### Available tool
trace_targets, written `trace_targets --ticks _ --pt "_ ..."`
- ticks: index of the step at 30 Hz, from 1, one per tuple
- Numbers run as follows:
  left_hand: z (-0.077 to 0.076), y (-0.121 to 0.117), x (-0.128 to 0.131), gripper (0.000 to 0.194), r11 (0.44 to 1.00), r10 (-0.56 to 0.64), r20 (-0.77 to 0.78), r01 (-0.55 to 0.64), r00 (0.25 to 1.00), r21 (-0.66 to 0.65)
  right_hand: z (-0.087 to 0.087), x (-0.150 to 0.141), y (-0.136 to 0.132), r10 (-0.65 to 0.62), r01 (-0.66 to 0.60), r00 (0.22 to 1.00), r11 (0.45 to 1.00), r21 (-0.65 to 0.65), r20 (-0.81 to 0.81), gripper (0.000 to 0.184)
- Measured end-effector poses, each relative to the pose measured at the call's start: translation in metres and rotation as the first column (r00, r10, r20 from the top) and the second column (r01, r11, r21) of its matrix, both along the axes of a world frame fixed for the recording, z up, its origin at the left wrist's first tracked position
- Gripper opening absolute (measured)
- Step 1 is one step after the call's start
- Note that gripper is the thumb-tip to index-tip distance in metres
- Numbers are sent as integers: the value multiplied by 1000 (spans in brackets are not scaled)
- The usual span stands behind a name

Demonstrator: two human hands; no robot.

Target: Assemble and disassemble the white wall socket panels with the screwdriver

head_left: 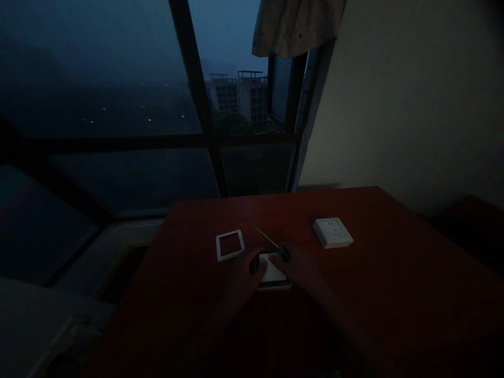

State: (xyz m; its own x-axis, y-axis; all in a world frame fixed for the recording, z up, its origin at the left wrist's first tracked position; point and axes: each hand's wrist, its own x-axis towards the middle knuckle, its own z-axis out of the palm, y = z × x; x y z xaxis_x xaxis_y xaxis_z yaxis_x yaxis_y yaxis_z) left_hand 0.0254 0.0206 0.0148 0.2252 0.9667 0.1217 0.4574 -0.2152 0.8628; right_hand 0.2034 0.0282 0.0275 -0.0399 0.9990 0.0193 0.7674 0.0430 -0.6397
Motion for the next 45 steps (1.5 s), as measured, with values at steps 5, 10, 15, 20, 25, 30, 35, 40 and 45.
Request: trace_targets --ticks 5,10,15,20,25,30,35,40,45 --pt "0 2 -1 35 998 22 42 -19 999 -67 2 -1 0 11 -9 997 1000 -23 79 30" --pt "4 6 -10 37 979 -60 155 89 986 -185 4 -1 1 26 -22 994 999 -37 105 32" --pt "6 7 -12 38 973 -55 165 90 985 -214 11 -4 1 28 -16 988 997 -74 154 37" --pt "11 5 -7 35 971 -27 166 65 986 -229 18 -8 0 37 -8 974 992 -129 224 42" --pt "9 6 -5 34 972 -30 167 68 985 -226 19 -11 2 39 -4 967 990 -139 250 42" --pt "5 5 -6 36 986 -32 103 48 994 -158 18 -12 0 31 5 966 991 -137 258 41" --pt "0 4 -7 37 995 -25 40 29 999 -96 18 -11 -2 59 -28 970 991 -132 238 41" --pt "-4 4 -7 37 997 -31 49 34 998 -70 14 -8 -2 73 -50 978 992 -120 195 40" --pt "-4 2 -12 51 988 -127 67 132 990 -74 12 -8 -3 70 -49 978 993 -111 195 42"
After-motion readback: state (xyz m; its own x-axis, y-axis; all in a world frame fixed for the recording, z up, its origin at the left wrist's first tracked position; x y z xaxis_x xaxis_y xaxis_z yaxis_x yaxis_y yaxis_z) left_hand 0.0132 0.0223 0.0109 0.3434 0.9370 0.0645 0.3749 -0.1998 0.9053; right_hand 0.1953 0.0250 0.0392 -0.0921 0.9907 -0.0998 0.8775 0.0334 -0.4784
